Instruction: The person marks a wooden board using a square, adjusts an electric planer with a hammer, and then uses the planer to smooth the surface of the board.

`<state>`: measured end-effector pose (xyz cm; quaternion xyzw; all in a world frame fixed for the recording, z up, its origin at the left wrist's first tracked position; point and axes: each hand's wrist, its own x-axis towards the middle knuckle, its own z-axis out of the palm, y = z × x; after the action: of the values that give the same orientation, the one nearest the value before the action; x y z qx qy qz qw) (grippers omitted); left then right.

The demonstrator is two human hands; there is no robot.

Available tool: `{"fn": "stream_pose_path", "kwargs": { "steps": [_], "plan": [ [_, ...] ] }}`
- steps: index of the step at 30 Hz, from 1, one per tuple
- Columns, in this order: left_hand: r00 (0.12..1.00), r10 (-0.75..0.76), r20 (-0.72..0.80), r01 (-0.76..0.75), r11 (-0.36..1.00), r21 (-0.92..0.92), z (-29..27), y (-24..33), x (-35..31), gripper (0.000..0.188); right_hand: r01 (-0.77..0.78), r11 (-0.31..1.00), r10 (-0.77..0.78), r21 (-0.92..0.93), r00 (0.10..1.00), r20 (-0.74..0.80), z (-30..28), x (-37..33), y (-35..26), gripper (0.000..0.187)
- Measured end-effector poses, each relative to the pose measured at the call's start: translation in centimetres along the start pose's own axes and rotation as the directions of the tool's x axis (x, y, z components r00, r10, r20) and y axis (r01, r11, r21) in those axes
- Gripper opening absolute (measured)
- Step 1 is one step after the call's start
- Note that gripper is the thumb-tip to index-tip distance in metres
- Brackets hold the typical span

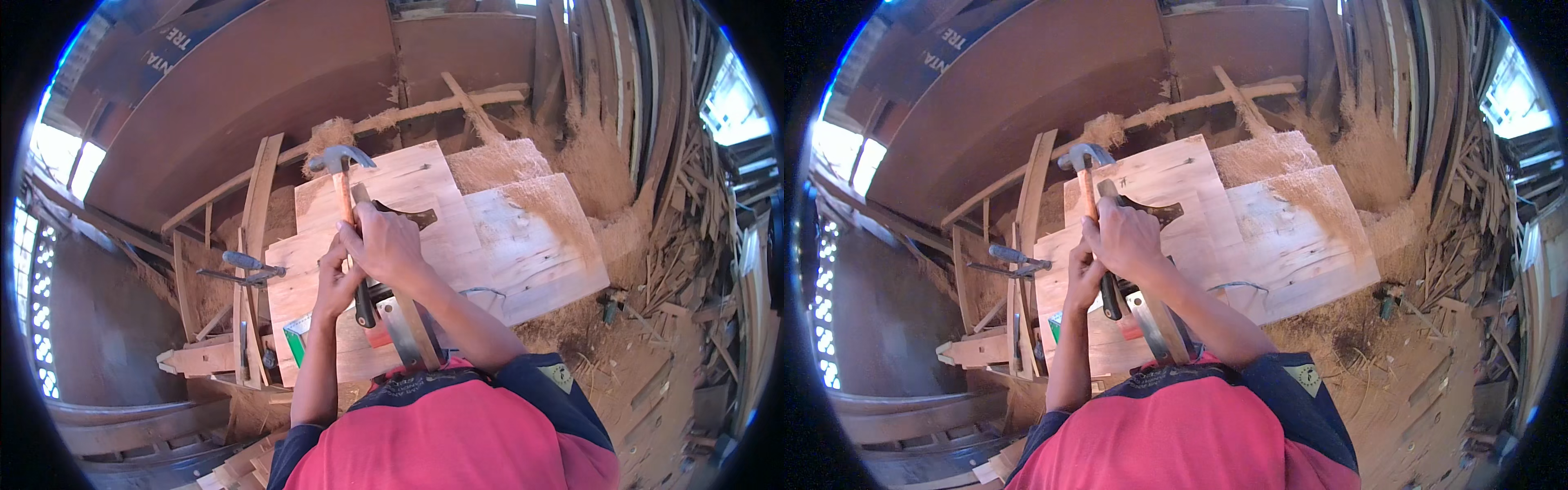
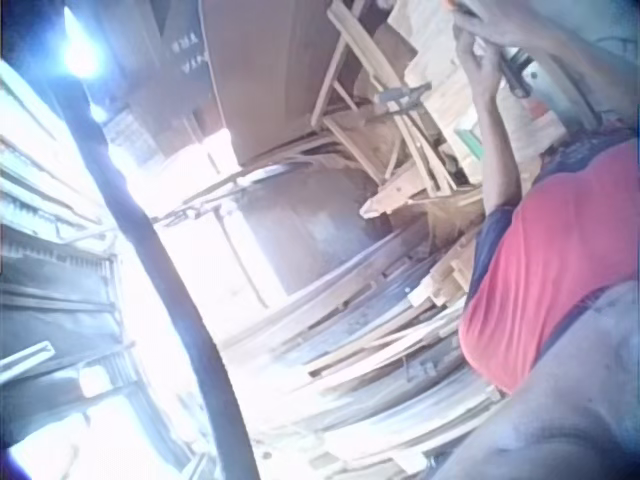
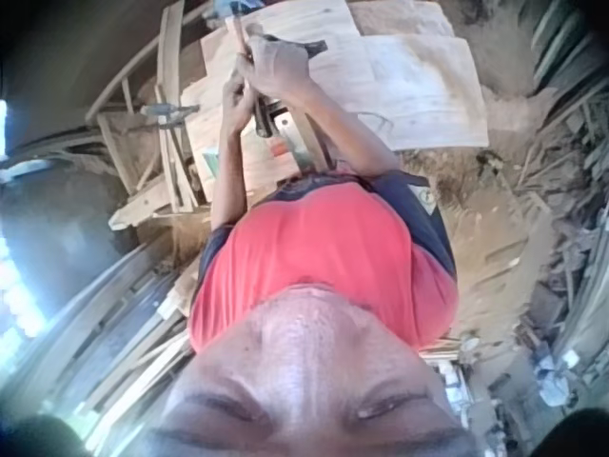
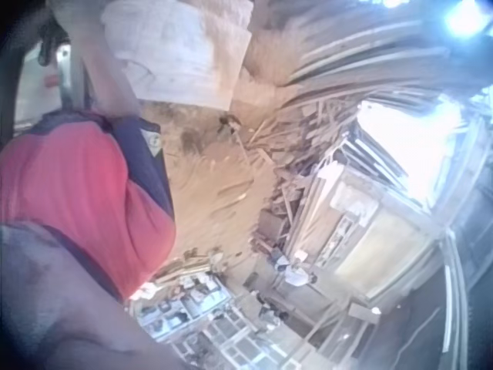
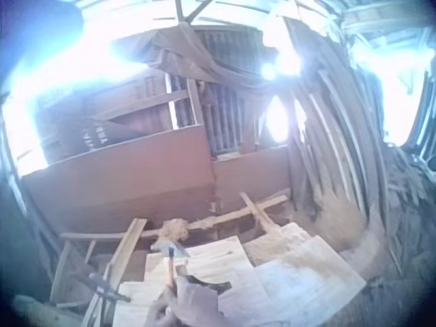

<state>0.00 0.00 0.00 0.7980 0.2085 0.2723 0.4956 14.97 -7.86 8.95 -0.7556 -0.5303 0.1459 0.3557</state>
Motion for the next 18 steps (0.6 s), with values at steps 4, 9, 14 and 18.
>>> {"fn": "stream_pose_path", "kwargs": {
  "steps": [4,9,14,18],
  "plan": [
    [0.995,0.004,-0.103,-0.037,0.946,-0.322,-0.1,0.7,1.3,0.046,0.04,0.839,0.073,0.543,0.98,-0.186,-0.5,0.6,2.4,0.031],
    [0.957,-0.182,-0.226,0.179,0.983,-0.038,1.4,3.5,1.6,0.039,0.09,0.447,0.298,0.89,0.923,-0.243,-4.9,-4.4,8.3,0.023],
    [0.958,-0.207,-0.2,0.213,0.977,0.009,1.6,1.9,1.3,0.025,-0.188,0.423,0.525,0.886,0.848,-0.071,-5.8,-12.2,15.1,0.023],
    [0.957,-0.243,-0.16,0.24,0.97,-0.037,0.4,0.9,1.3,0.025,-0.233,0.504,0.46,0.832,0.887,-0.03,-3.0,-13.2,16.2,0.026]
  ]
}}
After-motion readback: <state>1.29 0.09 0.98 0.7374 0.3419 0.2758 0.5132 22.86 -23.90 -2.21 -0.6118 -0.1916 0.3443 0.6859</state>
